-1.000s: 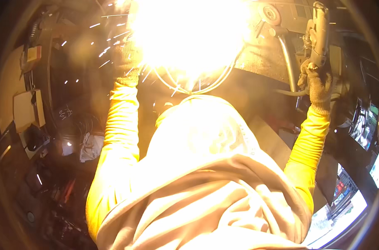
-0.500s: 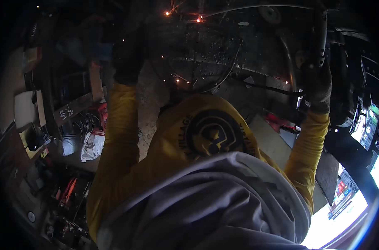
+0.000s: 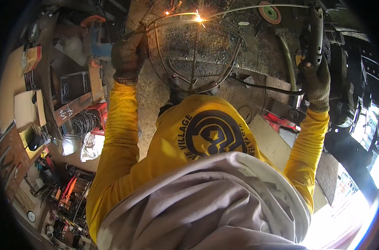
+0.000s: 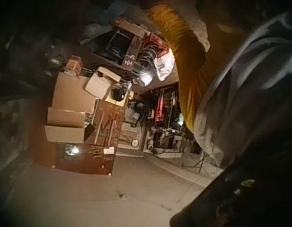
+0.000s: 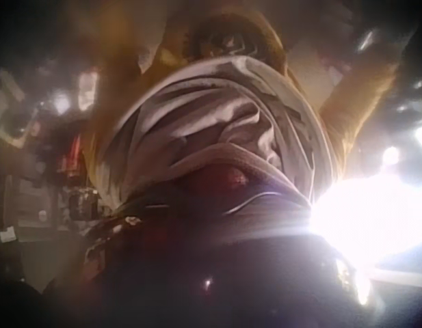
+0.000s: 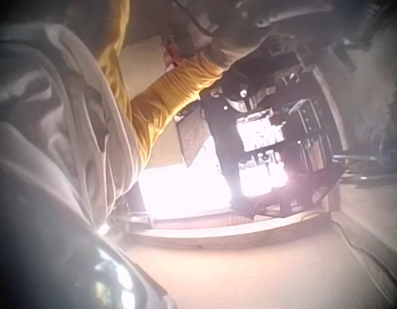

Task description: The person holds a circular metal frame and uses a welding tool to fuse small metal wires onto it at several points on a workbench.

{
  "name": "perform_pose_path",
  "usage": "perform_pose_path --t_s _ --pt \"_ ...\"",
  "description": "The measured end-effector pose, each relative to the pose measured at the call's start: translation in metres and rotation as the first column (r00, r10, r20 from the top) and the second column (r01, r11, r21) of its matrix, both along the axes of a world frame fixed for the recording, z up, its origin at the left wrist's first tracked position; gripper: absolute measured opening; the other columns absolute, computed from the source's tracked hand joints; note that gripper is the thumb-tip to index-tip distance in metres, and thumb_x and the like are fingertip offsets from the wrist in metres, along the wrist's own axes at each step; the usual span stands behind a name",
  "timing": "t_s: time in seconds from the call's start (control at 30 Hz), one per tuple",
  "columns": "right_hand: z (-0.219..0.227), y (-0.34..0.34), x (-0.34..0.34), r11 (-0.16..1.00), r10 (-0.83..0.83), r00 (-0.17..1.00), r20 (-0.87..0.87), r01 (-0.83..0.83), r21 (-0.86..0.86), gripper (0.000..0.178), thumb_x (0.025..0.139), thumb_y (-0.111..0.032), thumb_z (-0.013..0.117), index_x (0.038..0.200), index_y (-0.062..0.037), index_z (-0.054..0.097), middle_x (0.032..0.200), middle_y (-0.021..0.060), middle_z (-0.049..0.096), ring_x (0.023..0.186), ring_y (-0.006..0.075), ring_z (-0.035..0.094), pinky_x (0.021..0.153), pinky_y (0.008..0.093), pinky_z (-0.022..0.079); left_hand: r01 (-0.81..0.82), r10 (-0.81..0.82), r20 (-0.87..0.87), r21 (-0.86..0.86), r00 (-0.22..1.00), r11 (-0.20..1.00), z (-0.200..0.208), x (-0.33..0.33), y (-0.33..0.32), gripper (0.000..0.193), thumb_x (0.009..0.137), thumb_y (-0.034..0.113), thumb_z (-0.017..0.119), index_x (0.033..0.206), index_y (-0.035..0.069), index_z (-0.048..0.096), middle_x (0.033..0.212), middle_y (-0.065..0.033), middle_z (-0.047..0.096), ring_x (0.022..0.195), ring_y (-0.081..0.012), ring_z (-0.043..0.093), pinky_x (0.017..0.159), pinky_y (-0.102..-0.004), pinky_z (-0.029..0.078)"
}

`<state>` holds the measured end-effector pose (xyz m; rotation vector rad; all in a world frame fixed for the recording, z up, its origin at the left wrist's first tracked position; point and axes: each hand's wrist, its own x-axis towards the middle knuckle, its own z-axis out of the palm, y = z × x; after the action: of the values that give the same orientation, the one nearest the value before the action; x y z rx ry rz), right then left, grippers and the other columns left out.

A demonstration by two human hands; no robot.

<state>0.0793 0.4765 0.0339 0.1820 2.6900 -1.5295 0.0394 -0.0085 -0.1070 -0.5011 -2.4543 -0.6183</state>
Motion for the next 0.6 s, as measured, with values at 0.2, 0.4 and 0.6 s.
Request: perform_pose_path --t_s 0.2,0.4,0.6 --pt "-0.006 0.02 -0.007 0.78 0.355 0.917 -0.182 -0.183 0.599 0.041 0.092 -0.025 0.07 0.124 -0.0007 0.059 0.095 0.0053 0.067 0.082 0.013 0.063 0.075 0.0305 0.052 0.004 -0.005 -0.042 -0.02 0.999 1.0 -0.011 -0.007 -0.002 0.032 0.088 0.011 0.073 0.12 0.011 0.072 0.105 -0.0099 0.075 0.088 -0.0267 0.073 0.076 -0.0343 0.057" --pt "-0.006 0.017 -0.004 0.977 0.151 0.98 -0.129 -0.128 0.173 0.038 0.092 -0.016 0.071 0.124 0.0007 0.058 0.091 0.0047 0.067 0.083 0.0144 0.064 0.075 0.0306 0.053 -0.019 0.017 -0.066 -0.034 0.998 0.999 -0.021 -0.003 -0.008 0.032 0.088 0.011 0.073 0.12 0.011 0.072 0.103 -0.0099 0.075 0.088 -0.0271 0.072 0.076 -0.0349 0.057" --pt "-0.042 0.049 -0.009 0.967 0.223 0.902 -0.37 -0.157 0.201 0.033 0.1 -0.011 0.064 0.13 0.0013 0.057 0.112 0.0077 0.065 0.097 0.0138 0.065 0.08 0.0286 0.054 -0.035 0.031 -0.087 -0.051 0.996 0.998 -0.033 0.001 -0.016 0.033 0.087 0.012 0.073 0.12 0.011 0.072 0.101 -0.0098 0.075 0.088 -0.0276 0.072 0.077 -0.0355 0.057"
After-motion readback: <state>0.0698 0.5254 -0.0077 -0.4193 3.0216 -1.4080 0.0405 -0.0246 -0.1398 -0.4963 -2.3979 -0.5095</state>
